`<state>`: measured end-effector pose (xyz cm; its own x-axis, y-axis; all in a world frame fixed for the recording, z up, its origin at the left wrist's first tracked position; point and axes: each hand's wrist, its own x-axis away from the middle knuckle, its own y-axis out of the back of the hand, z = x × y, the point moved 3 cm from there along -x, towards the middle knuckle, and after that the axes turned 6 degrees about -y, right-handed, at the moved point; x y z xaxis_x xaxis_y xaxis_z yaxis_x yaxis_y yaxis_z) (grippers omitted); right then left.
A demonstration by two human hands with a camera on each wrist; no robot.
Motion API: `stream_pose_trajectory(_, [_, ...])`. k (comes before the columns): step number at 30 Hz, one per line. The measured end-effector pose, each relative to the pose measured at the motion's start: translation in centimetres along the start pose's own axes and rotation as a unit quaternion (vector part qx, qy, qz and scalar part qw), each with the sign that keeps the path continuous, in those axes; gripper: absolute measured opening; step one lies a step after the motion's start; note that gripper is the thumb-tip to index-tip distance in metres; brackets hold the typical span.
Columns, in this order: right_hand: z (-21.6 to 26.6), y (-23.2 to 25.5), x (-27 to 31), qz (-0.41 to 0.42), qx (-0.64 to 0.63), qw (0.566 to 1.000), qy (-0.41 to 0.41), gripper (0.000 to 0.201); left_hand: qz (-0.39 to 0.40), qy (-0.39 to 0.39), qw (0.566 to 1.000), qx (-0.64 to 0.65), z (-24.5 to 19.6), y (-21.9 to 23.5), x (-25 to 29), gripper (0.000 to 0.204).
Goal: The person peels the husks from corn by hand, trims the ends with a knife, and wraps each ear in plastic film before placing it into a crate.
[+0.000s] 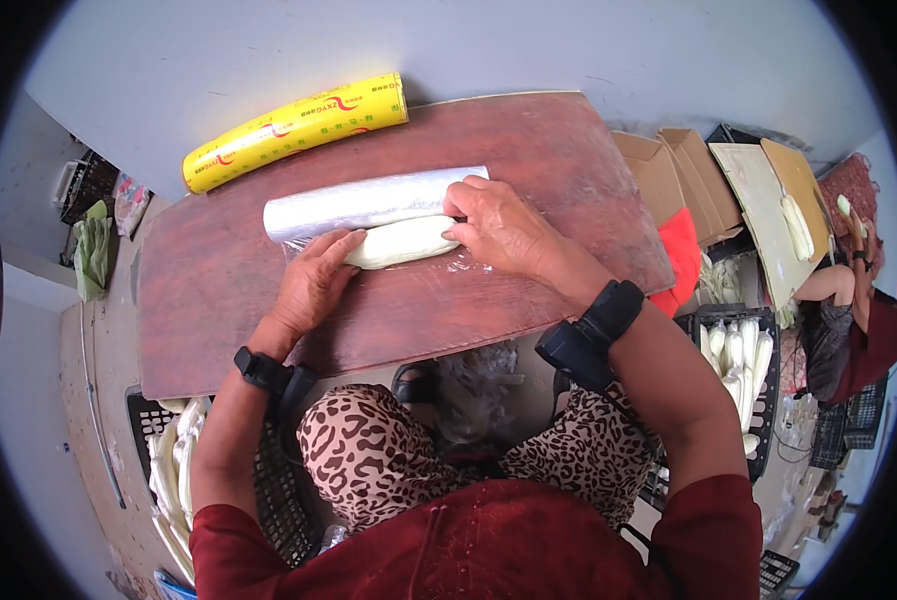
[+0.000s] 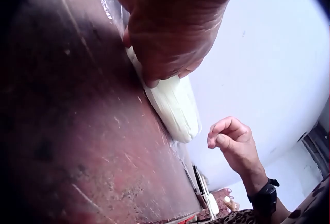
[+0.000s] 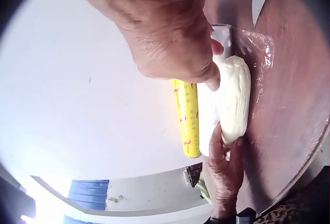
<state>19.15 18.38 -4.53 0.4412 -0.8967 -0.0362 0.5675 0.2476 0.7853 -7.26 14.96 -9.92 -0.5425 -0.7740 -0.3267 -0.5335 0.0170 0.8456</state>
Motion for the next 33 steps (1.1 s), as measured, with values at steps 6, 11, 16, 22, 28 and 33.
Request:
stream_pose_trajectory(6, [-0.7, -2.0, 3.3, 0.059, 0.146, 0.986, 0.058, 0.03, 0.004, 0.007, 1.0, -0.009, -0.4, 0.3, -0.1, 0.05])
stream_pose_trajectory(11, [-2.0, -4.6, 3.6, 0.064, 0.228, 0.968, 0.084, 0.017, -0.017, -0.013, 0.999, -0.032, -0.6, 0.3, -0.1, 0.044])
stream_pose_trajectory(16, [-2.1, -5.5, 3.0, 0.07, 0.3, 0.948, 0.076, 0.006, -0.004, -0.005, 1.0, -0.021, -0.6, 0.3, 0.0, 0.047])
stream_pose_trajectory(22, [-1.0, -4.6, 2.9, -0.007, 0.277, 0.954, 0.113, 0.007, -0.035, -0.033, 0.998, -0.047, -0.4, 0.0, 0.2, 0.042])
stream_pose_trajectory(28, [-0.6, -4.0, 2.2, -0.049, 0.243, 0.962, 0.112, 0.007, -0.006, -0.006, 0.999, -0.04, -0.2, -0.1, 0.1, 0.044])
stream_pose_trajectory(33, [-0.3, -4.0, 1.4, -0.089, 0.211, 0.963, 0.143, 0.007, -0.028, -0.026, 0.997, -0.06, -0.3, -0.1, -0.1, 0.041])
